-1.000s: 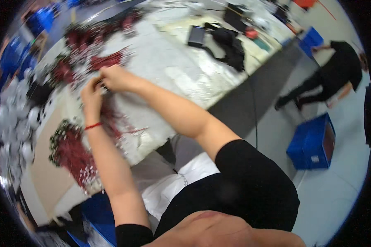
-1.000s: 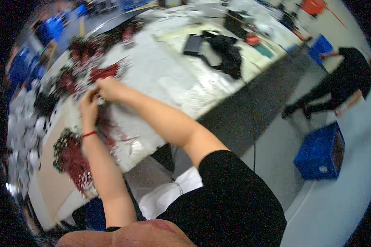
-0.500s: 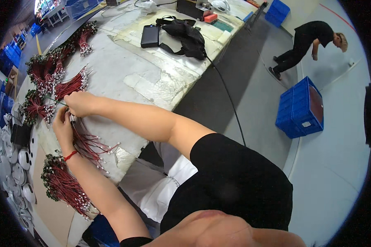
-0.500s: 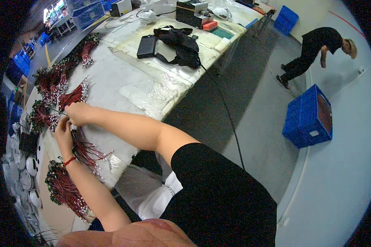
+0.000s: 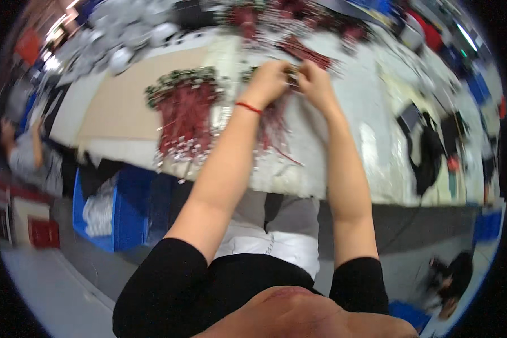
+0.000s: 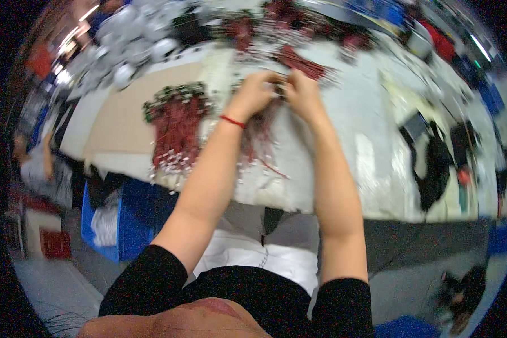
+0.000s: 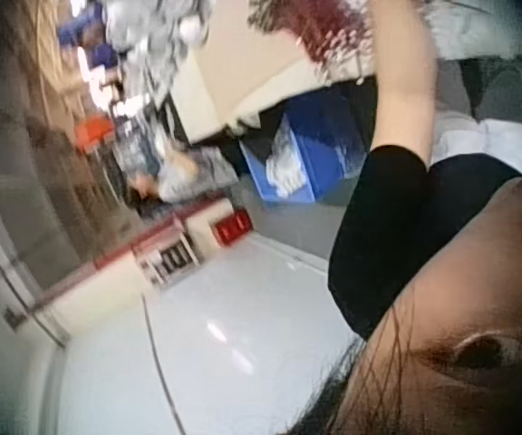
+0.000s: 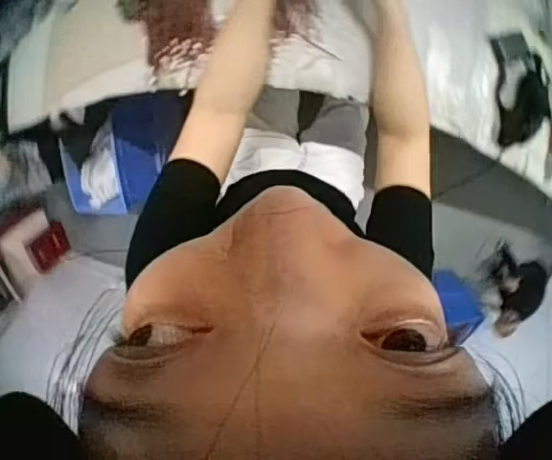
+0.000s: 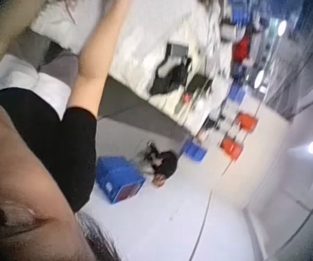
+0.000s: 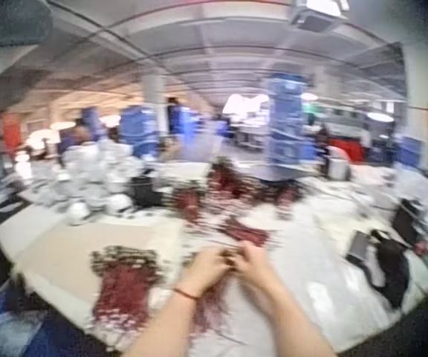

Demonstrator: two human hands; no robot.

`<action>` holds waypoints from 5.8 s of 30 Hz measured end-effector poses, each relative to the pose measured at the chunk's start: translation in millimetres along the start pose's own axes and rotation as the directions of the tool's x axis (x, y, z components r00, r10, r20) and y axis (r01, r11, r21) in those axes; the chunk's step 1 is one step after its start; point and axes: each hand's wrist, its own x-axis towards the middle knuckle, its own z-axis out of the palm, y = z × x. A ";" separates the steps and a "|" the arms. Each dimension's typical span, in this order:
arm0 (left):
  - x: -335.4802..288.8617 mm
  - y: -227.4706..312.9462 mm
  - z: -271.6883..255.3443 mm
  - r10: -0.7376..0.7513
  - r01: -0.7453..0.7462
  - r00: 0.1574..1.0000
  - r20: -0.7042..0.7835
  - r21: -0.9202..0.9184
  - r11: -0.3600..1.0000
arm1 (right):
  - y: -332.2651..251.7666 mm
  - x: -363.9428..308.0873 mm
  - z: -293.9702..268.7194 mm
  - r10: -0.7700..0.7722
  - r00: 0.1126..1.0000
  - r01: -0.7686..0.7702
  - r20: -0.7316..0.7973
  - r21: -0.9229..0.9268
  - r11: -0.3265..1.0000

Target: The person gathers bundles of red-wired decorative light strands with white tips and green circuit boards, aligns them, and secures them with green zip ties. The person repeatedly picks up bundles, wraps the ties, and places the finished bundles on the table.

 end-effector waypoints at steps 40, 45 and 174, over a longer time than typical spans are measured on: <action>-2.5 -12.4 11.7 0.080 -0.046 0.995 -0.059 0.439 0.897 | -2.5 -10.3 19.7 0.009 1.000 -0.015 -0.020 -0.331 0.944; -5.2 -11.6 13.8 0.093 -0.035 0.988 -0.122 0.411 0.911 | -2.0 -8.9 19.0 0.010 1.000 -0.014 -0.017 -0.251 0.968; -112.9 20.2 -83.5 -0.195 0.357 0.934 -0.299 0.800 0.481 | -56.4 -21.6 22.5 0.094 0.876 -0.369 0.472 0.533 0.762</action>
